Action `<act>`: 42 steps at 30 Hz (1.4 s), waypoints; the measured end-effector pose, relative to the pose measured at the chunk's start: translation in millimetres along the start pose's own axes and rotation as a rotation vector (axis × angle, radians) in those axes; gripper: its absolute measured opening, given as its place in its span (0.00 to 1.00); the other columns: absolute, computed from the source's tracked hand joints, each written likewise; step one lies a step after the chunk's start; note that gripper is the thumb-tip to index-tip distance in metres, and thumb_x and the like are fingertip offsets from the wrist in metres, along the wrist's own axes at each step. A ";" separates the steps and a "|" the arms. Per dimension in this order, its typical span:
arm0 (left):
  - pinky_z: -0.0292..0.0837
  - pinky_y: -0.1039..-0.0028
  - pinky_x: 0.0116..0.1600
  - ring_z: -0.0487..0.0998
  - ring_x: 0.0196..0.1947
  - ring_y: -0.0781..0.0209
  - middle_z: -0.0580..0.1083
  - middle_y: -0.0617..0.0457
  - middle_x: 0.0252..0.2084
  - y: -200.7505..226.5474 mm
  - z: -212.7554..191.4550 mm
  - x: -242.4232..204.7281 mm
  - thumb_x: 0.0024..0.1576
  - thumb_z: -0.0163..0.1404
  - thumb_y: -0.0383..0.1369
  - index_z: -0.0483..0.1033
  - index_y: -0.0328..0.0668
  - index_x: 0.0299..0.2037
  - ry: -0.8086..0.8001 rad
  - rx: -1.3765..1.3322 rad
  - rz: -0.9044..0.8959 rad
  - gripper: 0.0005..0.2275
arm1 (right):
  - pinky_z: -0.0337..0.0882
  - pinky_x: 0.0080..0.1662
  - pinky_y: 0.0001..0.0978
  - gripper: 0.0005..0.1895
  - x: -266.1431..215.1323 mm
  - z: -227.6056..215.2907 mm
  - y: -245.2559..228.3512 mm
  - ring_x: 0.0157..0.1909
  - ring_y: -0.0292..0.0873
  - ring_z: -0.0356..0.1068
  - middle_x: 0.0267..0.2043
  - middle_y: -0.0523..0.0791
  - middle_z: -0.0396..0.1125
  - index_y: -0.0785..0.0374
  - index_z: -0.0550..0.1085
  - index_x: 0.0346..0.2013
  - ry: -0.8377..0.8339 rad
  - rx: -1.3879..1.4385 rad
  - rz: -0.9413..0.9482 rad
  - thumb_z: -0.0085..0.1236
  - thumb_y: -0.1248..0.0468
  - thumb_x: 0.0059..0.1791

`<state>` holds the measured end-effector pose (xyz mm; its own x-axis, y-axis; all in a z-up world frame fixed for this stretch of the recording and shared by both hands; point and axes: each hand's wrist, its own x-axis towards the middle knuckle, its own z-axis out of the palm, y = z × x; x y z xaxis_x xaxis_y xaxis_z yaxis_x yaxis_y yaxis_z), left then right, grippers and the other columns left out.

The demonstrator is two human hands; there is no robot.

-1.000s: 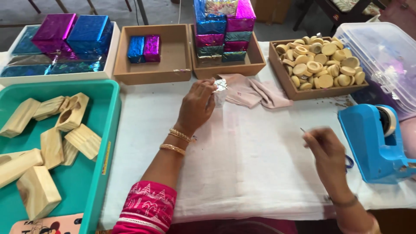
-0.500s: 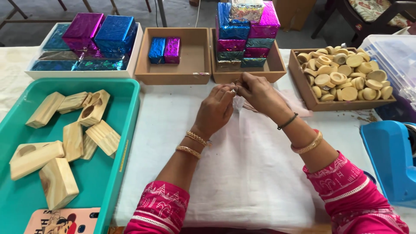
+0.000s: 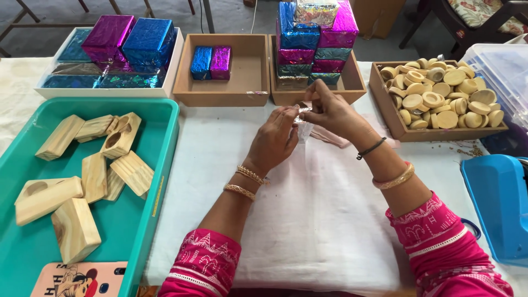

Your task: The person wraps small wooden boxes with shiny metallic foil. They fold the foil around each box, secure it with clear tape, and place the finished items into a cardboard box. The person also wipes the wooden boxes with a cloth before wrapping.

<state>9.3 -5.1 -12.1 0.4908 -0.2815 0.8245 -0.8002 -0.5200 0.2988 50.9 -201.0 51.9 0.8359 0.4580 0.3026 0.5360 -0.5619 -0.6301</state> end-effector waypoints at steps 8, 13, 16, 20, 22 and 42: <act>0.75 0.60 0.62 0.75 0.60 0.41 0.75 0.39 0.55 2.0 -5.9 2.1 0.59 0.52 0.23 0.68 0.32 0.61 -0.045 -0.011 -0.017 0.18 | 0.67 0.35 0.23 0.16 -7.7 3.9 24.6 0.33 0.29 0.59 0.31 0.35 0.56 0.61 0.69 0.49 -0.101 0.428 0.209 0.64 0.62 0.50; 0.76 0.63 0.62 0.77 0.59 0.44 0.75 0.40 0.57 -0.8 -1.2 3.1 0.60 0.52 0.24 0.72 0.33 0.56 -0.055 0.060 0.000 0.14 | 0.72 0.42 0.22 0.19 -7.7 3.3 39.4 0.39 0.32 0.67 0.42 0.39 0.67 0.66 0.67 0.54 -0.175 0.821 0.229 0.60 0.67 0.50; 0.77 0.62 0.61 0.77 0.59 0.45 0.74 0.42 0.56 0.9 -1.5 4.4 0.57 0.54 0.24 0.72 0.32 0.54 -0.036 0.042 -0.003 0.15 | 0.74 0.45 0.23 0.19 -9.1 9.1 52.5 0.41 0.32 0.69 0.44 0.41 0.67 0.67 0.68 0.55 -0.174 0.878 0.187 0.60 0.68 0.51; 0.80 0.65 0.55 0.76 0.55 0.47 0.67 0.35 0.59 -6.2 -0.8 2.4 0.54 0.56 0.23 0.74 0.35 0.51 -0.026 -0.122 -0.162 0.15 | 0.73 0.44 0.23 0.20 -8.7 14.2 61.8 0.41 0.32 0.69 0.42 0.42 0.66 0.67 0.67 0.56 -0.175 0.962 0.197 0.61 0.68 0.51; 0.79 0.67 0.58 0.75 0.58 0.49 0.70 0.41 0.58 -15.0 1.9 -5.3 0.53 0.57 0.21 0.74 0.39 0.54 -0.018 -0.170 -0.176 0.18 | 0.72 0.44 0.23 0.21 -10.3 17.0 64.9 0.39 0.33 0.67 0.39 0.41 0.63 0.67 0.67 0.58 -0.170 1.005 0.181 0.62 0.69 0.52; 0.78 0.65 0.55 0.79 0.51 0.50 0.75 0.43 0.52 -5.7 6.6 2.5 0.59 0.60 0.30 0.67 0.44 0.56 -0.100 -0.235 -0.282 0.18 | 0.75 0.50 0.27 0.20 -10.2 11.4 58.7 0.46 0.35 0.70 0.45 0.43 0.63 0.67 0.64 0.59 -0.243 1.166 0.231 0.54 0.69 0.54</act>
<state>17.4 -8.2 -14.9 0.7250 -0.2373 0.6465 -0.6804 -0.3920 0.6191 72.5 -230.8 3.6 0.7864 0.6168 0.0349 -0.1557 0.2524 -0.9550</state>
